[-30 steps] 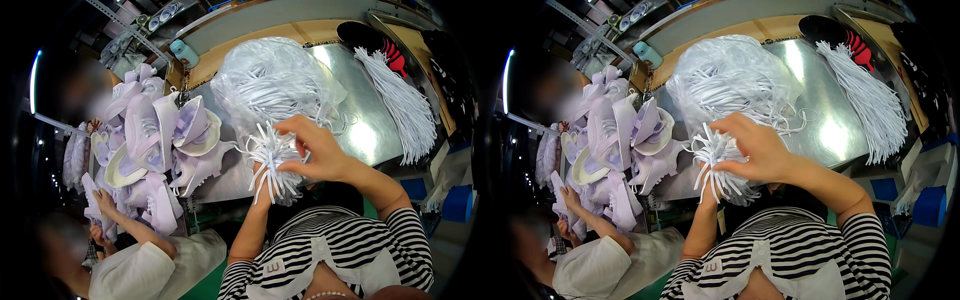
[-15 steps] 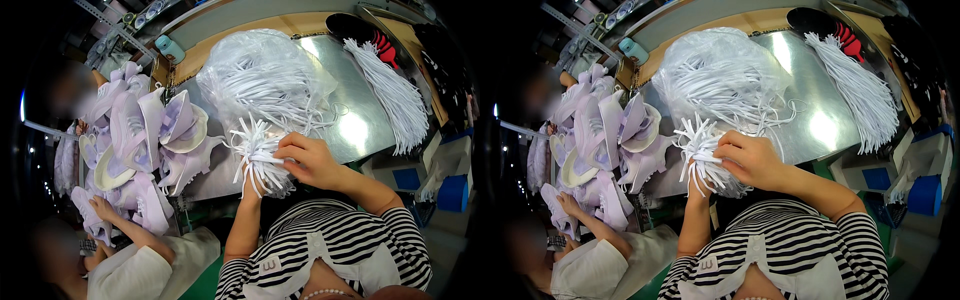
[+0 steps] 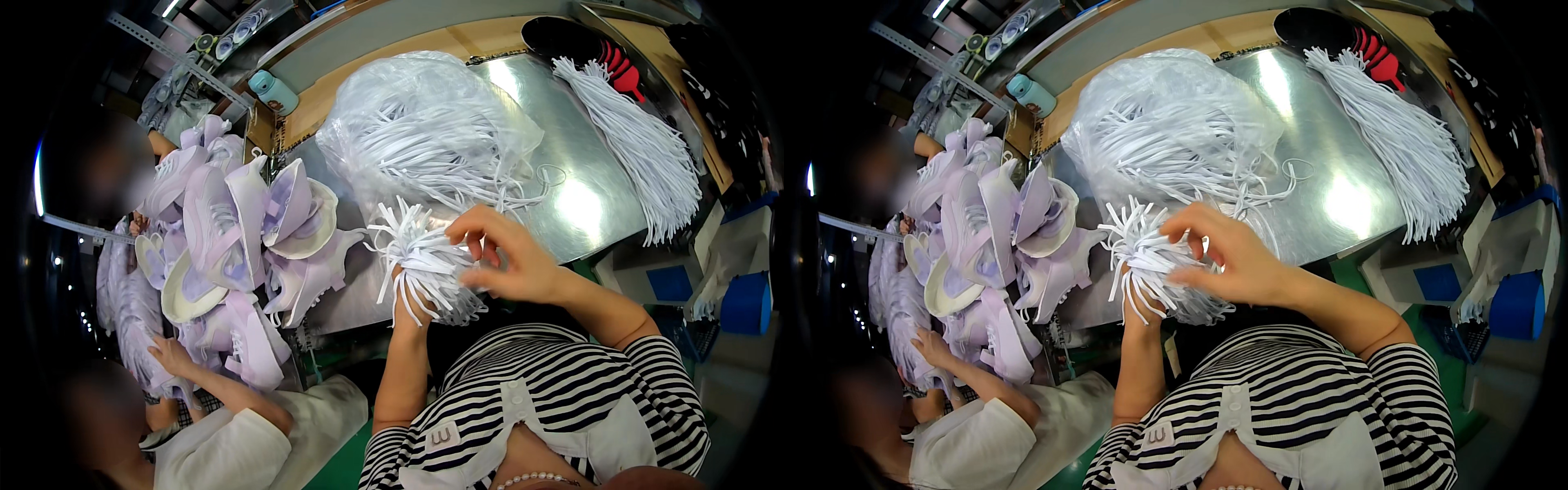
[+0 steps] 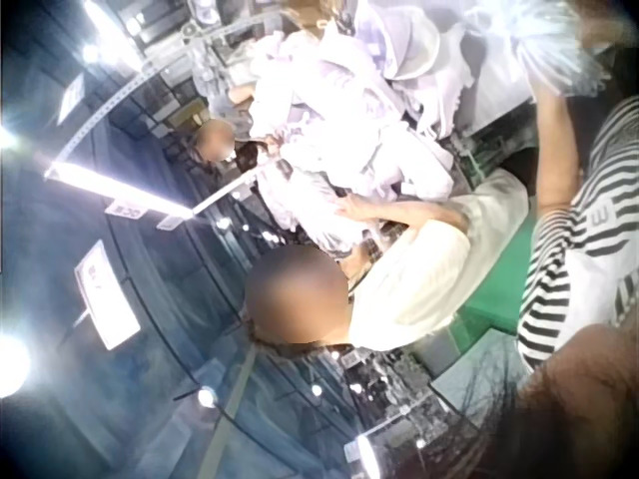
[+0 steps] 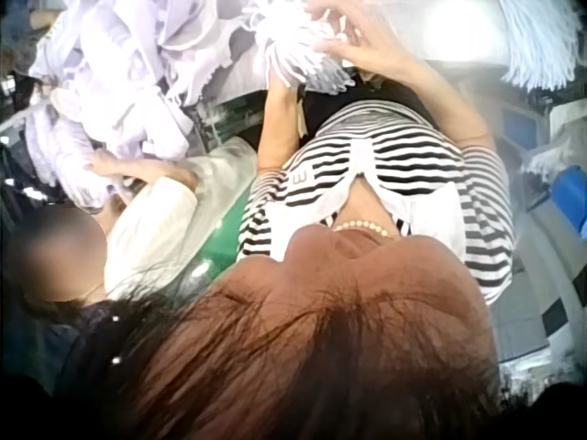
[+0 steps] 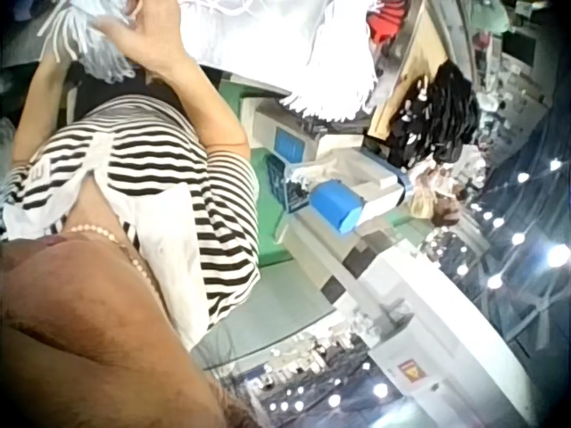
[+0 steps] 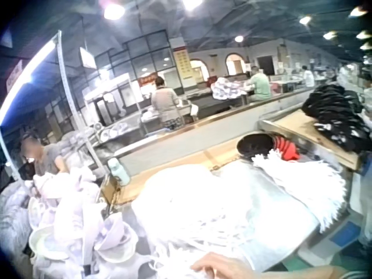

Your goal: The person bundles shoelaces by hand, gathering multiple pieces from a large pile and securing them together.

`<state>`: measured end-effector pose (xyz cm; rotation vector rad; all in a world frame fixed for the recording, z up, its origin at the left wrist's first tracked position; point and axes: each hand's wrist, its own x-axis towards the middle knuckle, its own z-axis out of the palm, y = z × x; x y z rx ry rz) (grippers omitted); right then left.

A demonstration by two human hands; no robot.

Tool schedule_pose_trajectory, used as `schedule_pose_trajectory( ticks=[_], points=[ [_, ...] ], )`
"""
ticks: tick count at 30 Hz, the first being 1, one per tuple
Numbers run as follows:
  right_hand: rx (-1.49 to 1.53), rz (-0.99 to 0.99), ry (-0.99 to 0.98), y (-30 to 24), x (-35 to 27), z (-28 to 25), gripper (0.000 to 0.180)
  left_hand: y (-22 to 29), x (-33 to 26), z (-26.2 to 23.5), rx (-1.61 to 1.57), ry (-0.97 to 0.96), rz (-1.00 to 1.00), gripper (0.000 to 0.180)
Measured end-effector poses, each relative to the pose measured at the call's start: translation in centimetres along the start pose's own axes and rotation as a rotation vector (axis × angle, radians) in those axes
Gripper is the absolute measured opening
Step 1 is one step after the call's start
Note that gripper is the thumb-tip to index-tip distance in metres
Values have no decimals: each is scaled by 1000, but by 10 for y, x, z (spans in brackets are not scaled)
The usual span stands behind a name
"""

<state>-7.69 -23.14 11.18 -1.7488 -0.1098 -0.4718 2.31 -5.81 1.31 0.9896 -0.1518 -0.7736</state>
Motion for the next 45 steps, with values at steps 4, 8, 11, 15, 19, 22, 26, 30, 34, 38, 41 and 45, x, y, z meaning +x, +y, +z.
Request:
schedule_pose_trajectory(
  ticks=[4,8,11,15,19,22,26,30,34,38,41,45],
  points=[
    [-286,-266,1,15,-2,12,23,-3,1,5,27,-9,-16,29],
    [105,72,-62,9,0,12,10,-3,-3,3,44,-4,-21,28],
    [167,106,-84,13,-4,14,7,-3,-2,3,65,-9,-27,27],
    [215,33,-13,12,-6,20,6,-8,2,6,122,-6,-24,27],
    [-20,-2,4,12,-8,19,10,-15,2,5,204,-40,-4,29],
    [-40,86,-32,8,-12,14,9,-13,11,14,329,-93,35,33],
    [-97,-126,54,32,-13,1,23,2,23,5,383,-147,97,36],
    [-269,143,237,74,-17,-42,35,-18,23,-62,-538,-69,-158,33],
    [-960,-3,375,150,-56,-123,40,-37,40,-32,-853,-199,-396,11],
    [-941,93,328,161,-59,-134,27,0,30,15,-699,-116,-382,9],
    [-923,-4,242,159,-47,-131,17,0,22,5,-665,-114,-329,9],
    [-522,169,357,177,-54,-157,11,13,13,4,-604,-218,-222,4]
  ],
)
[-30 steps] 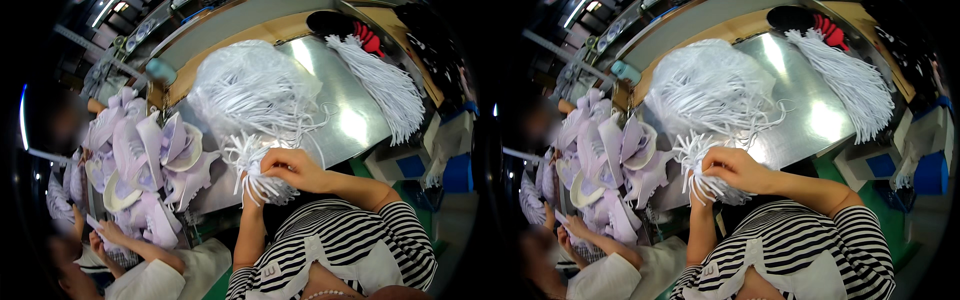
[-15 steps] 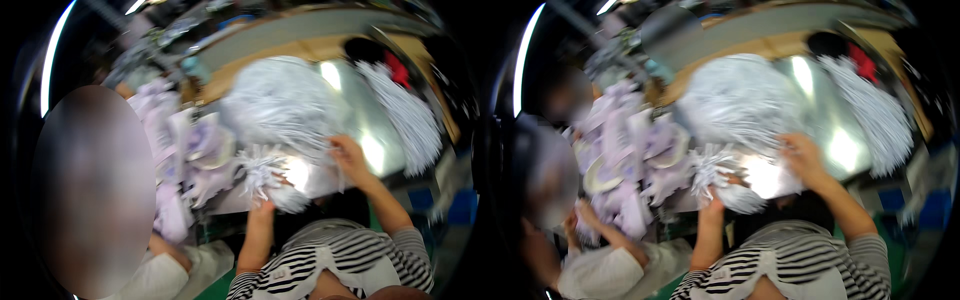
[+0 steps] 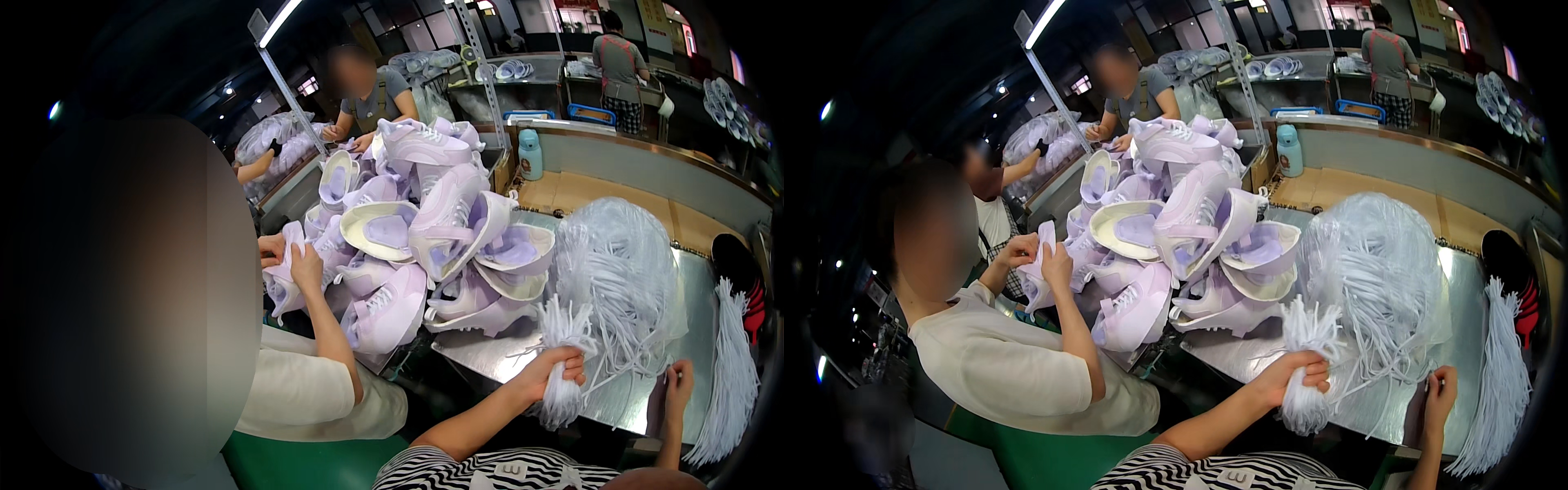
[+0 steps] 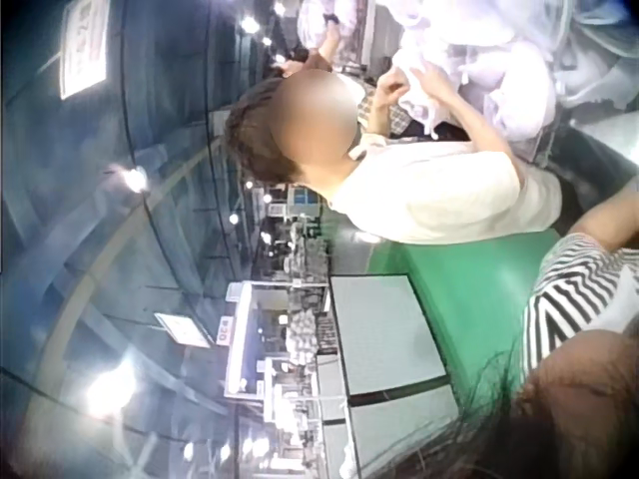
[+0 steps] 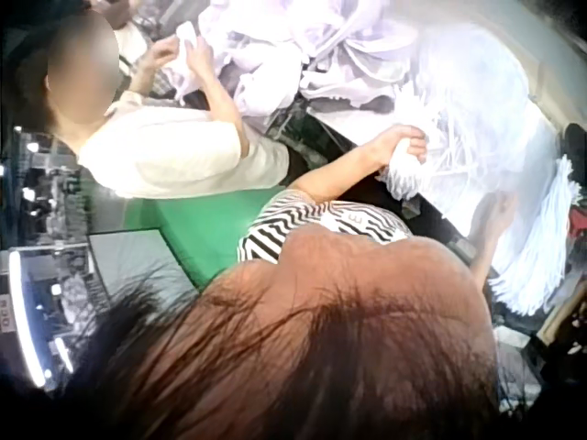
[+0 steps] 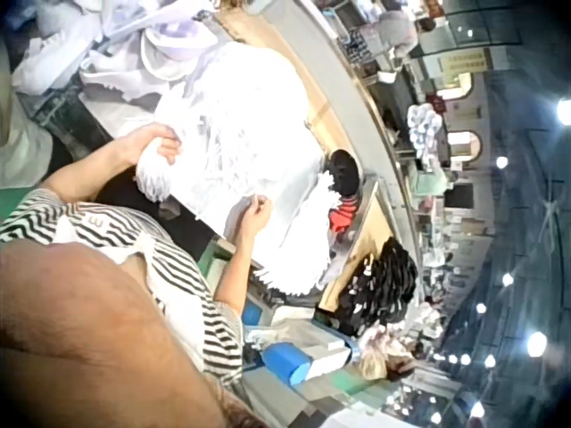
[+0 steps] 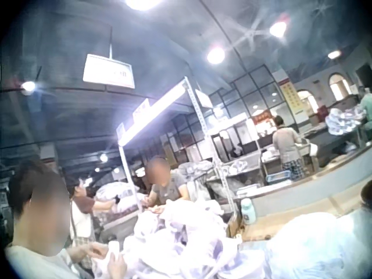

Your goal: The person bundles shoelaces by hand, gathering multiple pieces from a large pile and securing them together.

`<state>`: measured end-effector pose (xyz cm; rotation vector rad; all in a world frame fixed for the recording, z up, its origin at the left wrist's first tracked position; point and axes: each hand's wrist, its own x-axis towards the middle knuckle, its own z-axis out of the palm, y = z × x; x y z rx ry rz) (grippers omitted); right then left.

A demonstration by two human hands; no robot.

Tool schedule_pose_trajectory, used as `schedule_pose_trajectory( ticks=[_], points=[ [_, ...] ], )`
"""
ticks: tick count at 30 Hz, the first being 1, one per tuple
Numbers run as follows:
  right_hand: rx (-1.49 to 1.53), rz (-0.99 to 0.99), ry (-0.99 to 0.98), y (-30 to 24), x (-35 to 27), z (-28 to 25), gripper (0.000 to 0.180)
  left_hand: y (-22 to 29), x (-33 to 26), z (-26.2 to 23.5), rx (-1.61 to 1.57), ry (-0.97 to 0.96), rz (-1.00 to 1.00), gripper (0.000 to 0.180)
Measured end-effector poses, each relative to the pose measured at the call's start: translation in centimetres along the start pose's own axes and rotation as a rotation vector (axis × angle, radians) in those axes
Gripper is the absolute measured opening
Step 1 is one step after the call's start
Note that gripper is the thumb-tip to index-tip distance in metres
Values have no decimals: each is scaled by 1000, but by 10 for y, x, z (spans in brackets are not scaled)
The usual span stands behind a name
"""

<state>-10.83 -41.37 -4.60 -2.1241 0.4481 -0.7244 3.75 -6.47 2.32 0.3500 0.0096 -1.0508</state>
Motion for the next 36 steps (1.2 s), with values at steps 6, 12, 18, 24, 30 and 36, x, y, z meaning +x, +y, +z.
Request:
schedule_pose_trajectory(
  ticks=[6,12,18,24,30,36],
  points=[
    [1057,474,161,3,9,-30,11,14,6,10,-199,-8,-11,19],
    [1226,378,-133,-76,0,-29,15,-1,0,37,-74,-11,-100,18],
    [822,205,-246,-173,-8,-20,63,0,-5,34,-84,-8,-118,19],
    [-82,-640,-489,-232,-11,-1,98,-24,8,-3,-86,1,-286,18],
    [-586,-1190,-787,-257,-3,30,66,-80,9,-25,29,-95,-632,18],
    [-605,-1213,-825,-245,7,42,51,-70,-14,0,158,-95,-707,18]
  ],
)
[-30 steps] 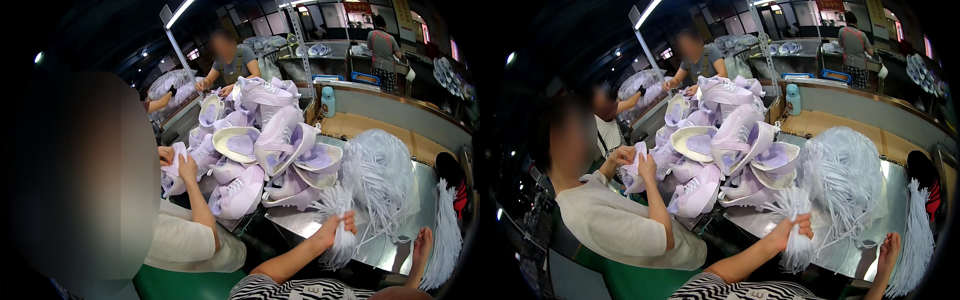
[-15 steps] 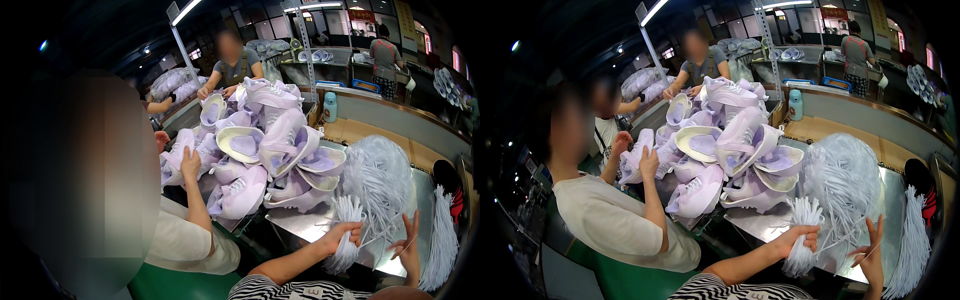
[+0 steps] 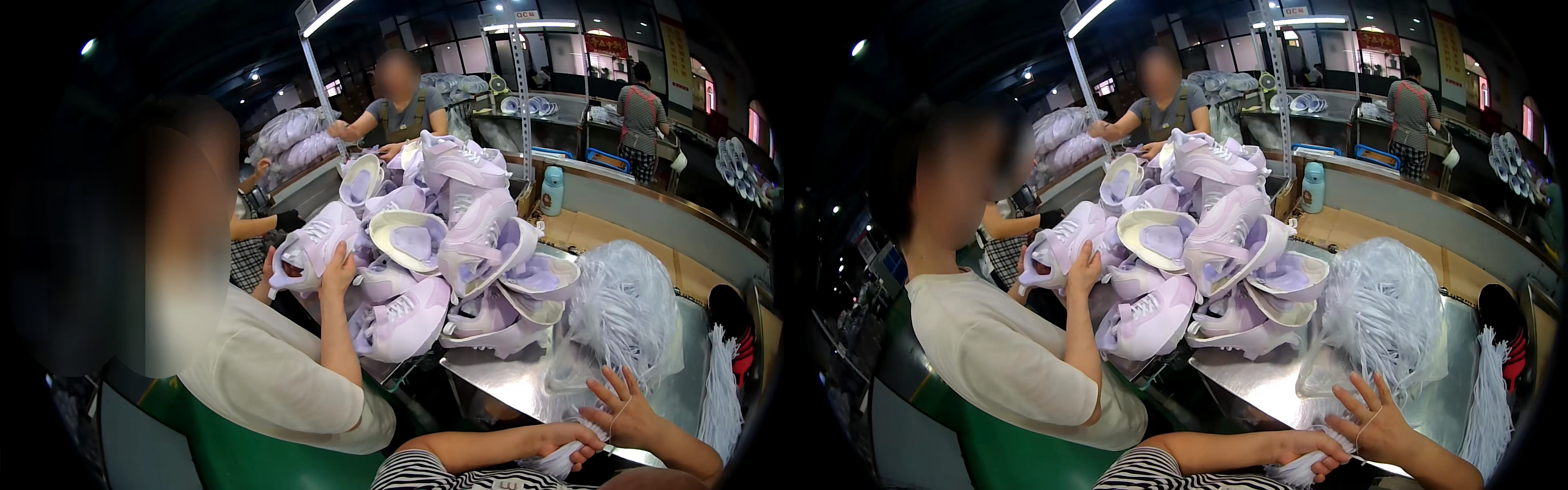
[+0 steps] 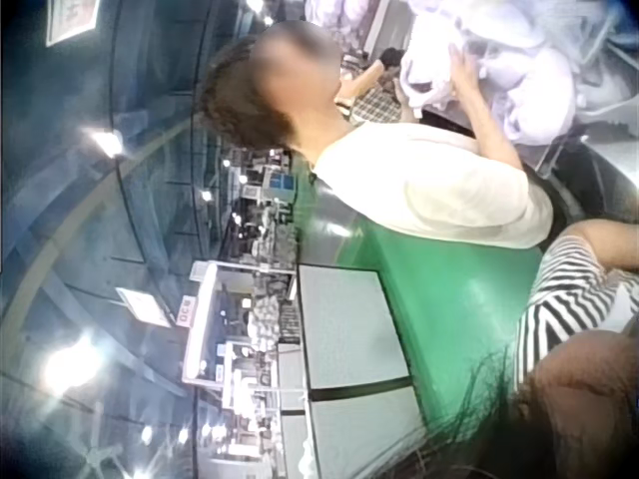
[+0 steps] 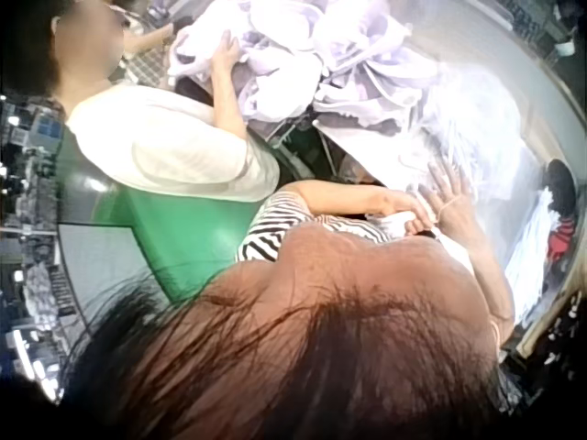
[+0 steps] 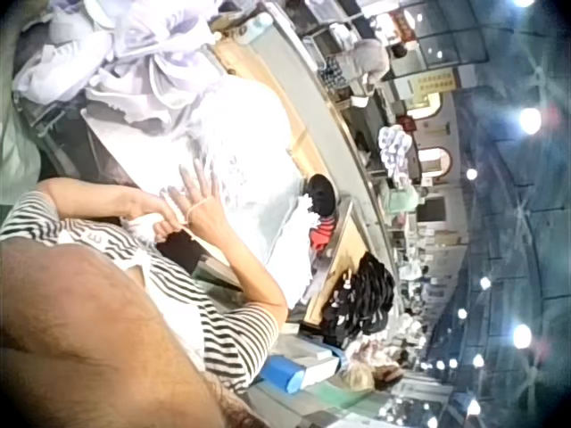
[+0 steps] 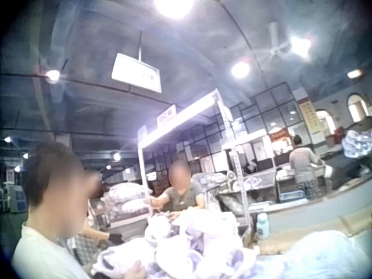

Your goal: The person bundles shoelaces by hand, gathering multiple pieces from a large pile and securing them together.

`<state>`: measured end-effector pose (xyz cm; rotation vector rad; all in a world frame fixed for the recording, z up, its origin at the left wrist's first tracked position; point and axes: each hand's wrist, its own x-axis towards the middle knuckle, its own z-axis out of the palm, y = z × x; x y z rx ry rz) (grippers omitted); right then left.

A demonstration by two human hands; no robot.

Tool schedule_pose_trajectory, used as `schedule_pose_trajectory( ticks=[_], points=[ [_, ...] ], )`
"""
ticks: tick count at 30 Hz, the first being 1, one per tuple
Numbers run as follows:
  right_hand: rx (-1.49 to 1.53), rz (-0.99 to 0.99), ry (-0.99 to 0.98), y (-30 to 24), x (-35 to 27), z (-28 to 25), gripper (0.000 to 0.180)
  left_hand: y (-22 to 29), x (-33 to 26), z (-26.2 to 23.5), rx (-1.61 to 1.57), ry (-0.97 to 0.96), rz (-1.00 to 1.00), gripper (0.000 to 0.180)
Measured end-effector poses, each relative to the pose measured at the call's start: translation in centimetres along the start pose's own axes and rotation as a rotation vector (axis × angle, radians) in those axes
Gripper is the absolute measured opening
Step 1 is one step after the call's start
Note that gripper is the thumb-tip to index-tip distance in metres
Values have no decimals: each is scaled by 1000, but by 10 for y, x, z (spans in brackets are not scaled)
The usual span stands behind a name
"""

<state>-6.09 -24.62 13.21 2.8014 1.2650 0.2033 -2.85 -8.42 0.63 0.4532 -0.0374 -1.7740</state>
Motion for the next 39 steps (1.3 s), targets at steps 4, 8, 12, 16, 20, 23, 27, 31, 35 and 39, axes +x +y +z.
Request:
schedule_pose_trajectory(
  ticks=[4,8,12,16,20,23,27,31,35,39],
  points=[
    [-4,112,-33,5,-6,0,71,0,2,-16,-116,-36,58,18],
    [12,151,-162,-5,-6,-29,84,6,-4,-19,-286,16,177,19],
    [-45,-180,-40,-13,3,-9,76,-14,16,-39,-248,-56,130,16],
    [155,-225,-52,-16,5,-4,59,-23,8,-23,-246,-182,86,24],
    [140,-212,7,-10,3,3,57,-34,5,-9,-528,-384,-40,25],
    [104,-208,22,-12,1,6,55,-22,6,-16,-204,-196,-42,23],
    [111,-182,-79,-9,-5,8,48,-19,1,-4,47,-51,-60,18],
    [162,-199,-208,-10,-4,10,41,-25,-5,-4,28,-95,-91,17],
    [642,-96,-241,-9,-2,6,61,-24,-14,8,75,-98,-111,18],
    [844,-66,-337,5,-13,30,76,-15,-21,27,-31,-15,-183,17]
  ],
)
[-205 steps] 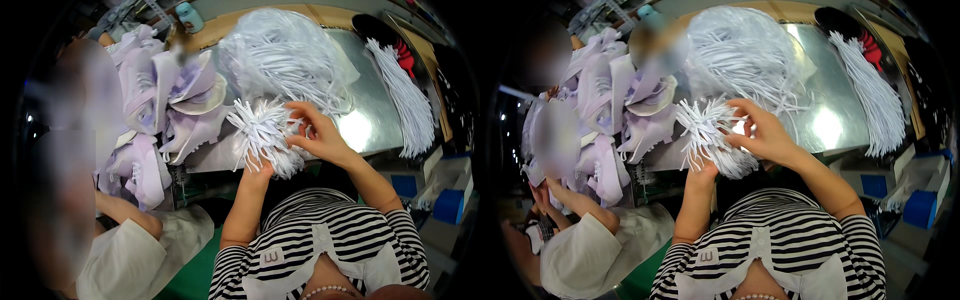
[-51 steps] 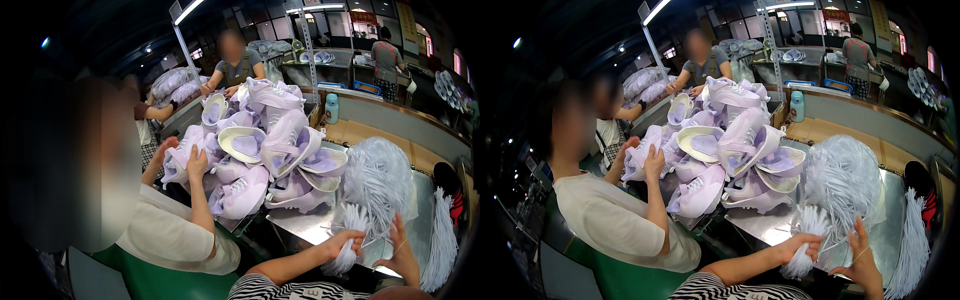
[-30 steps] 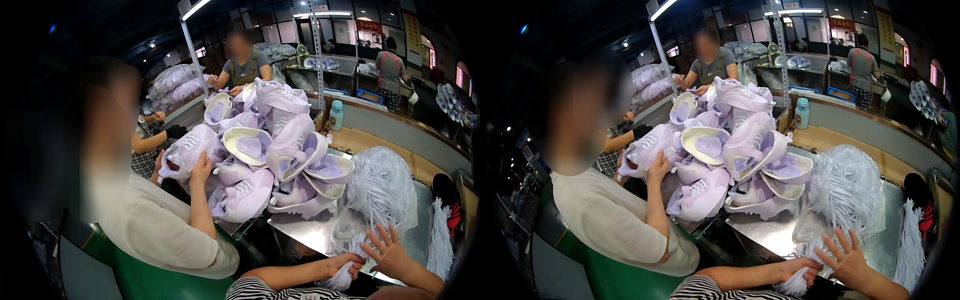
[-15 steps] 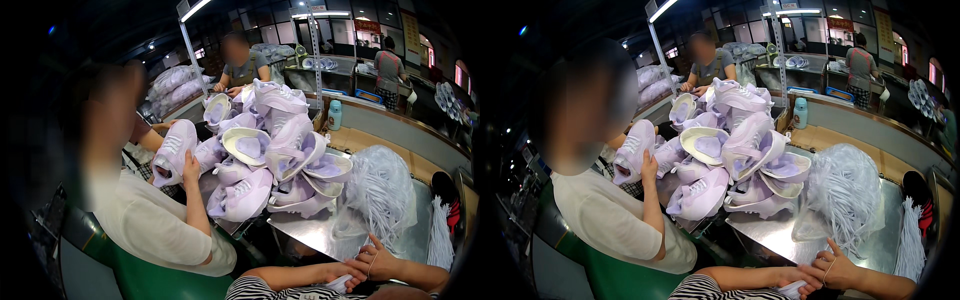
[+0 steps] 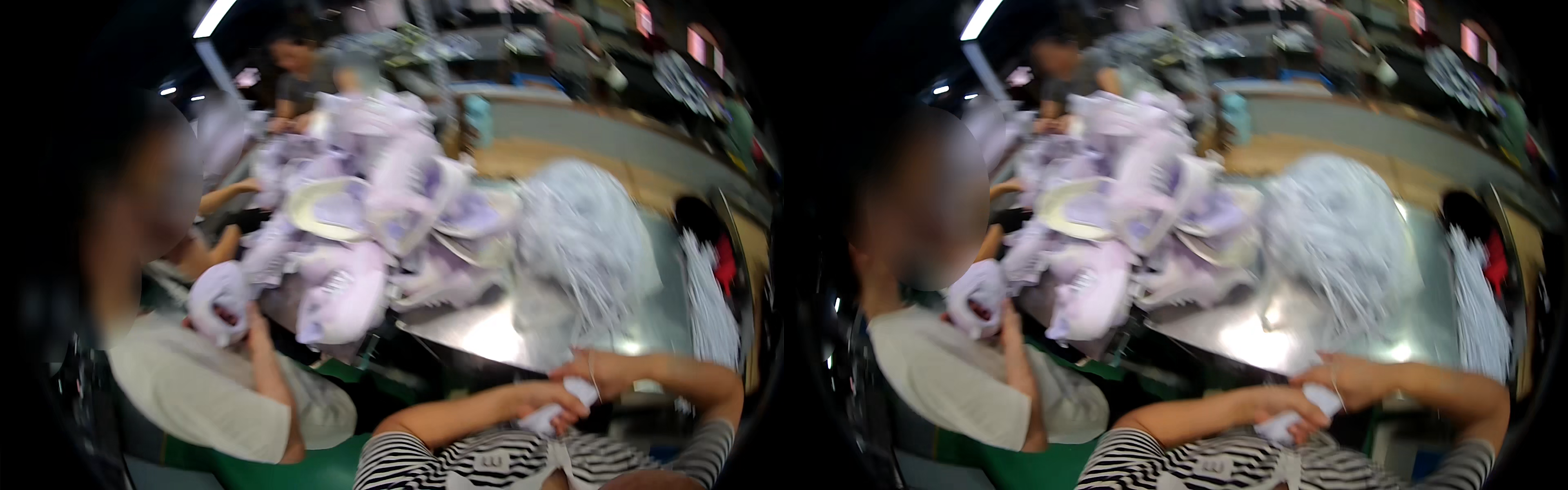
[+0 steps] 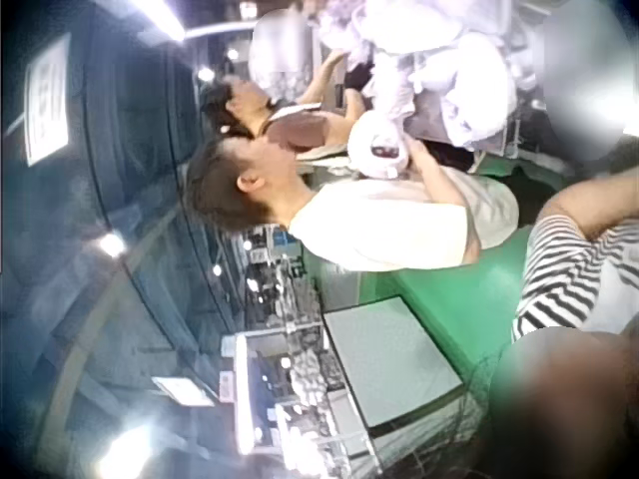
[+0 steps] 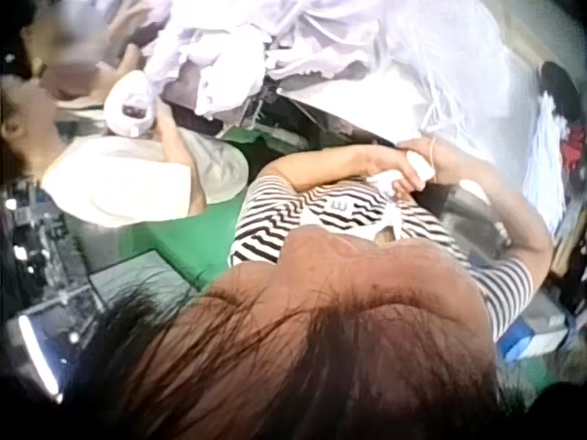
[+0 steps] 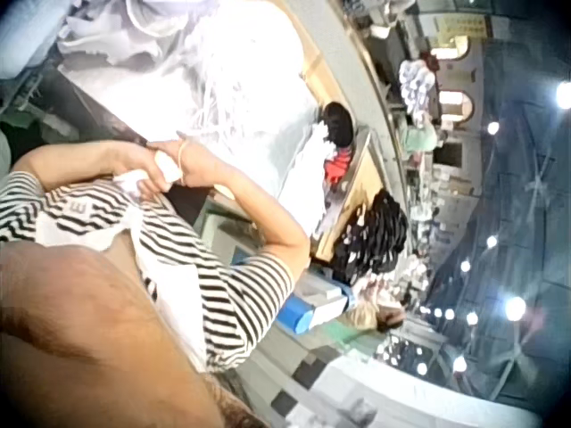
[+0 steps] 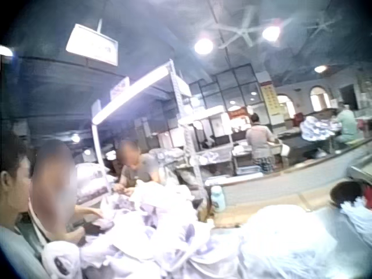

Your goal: The person bundles shoelaces by hand, gathering multiple pieces from a large pile and securing them together.

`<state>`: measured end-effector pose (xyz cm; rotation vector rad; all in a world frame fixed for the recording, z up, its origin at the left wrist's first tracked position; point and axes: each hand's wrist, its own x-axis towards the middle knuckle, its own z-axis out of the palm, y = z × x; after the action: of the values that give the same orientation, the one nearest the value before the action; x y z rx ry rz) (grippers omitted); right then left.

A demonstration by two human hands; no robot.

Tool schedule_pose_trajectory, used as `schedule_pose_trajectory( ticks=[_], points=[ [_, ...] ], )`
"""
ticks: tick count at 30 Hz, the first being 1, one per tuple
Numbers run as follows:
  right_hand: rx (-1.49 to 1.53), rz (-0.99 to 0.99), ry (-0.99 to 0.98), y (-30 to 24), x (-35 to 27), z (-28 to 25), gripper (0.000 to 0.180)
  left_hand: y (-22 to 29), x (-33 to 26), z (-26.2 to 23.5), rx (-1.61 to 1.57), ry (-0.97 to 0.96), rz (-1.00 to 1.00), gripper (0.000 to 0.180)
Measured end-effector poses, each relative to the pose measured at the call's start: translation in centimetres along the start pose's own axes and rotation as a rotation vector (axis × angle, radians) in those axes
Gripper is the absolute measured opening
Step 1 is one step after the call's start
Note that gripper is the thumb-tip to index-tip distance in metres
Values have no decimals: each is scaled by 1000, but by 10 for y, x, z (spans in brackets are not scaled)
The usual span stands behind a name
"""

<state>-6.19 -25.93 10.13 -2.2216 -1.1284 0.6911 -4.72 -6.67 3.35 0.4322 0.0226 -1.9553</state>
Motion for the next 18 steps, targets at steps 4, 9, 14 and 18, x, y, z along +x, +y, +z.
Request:
schedule_pose_trajectory(
  ticks=[4,9,14,18],
  points=[
    [-206,99,88,5,14,-3,62,9,-22,7,-54,74,89,16],
    [-308,116,225,-10,11,-30,30,20,-33,18,133,36,230,16],
    [-318,203,259,-13,2,-27,21,23,-40,23,215,105,238,19],
    [-352,284,196,-17,3,-31,27,28,-41,20,394,158,328,28]
  ],
)
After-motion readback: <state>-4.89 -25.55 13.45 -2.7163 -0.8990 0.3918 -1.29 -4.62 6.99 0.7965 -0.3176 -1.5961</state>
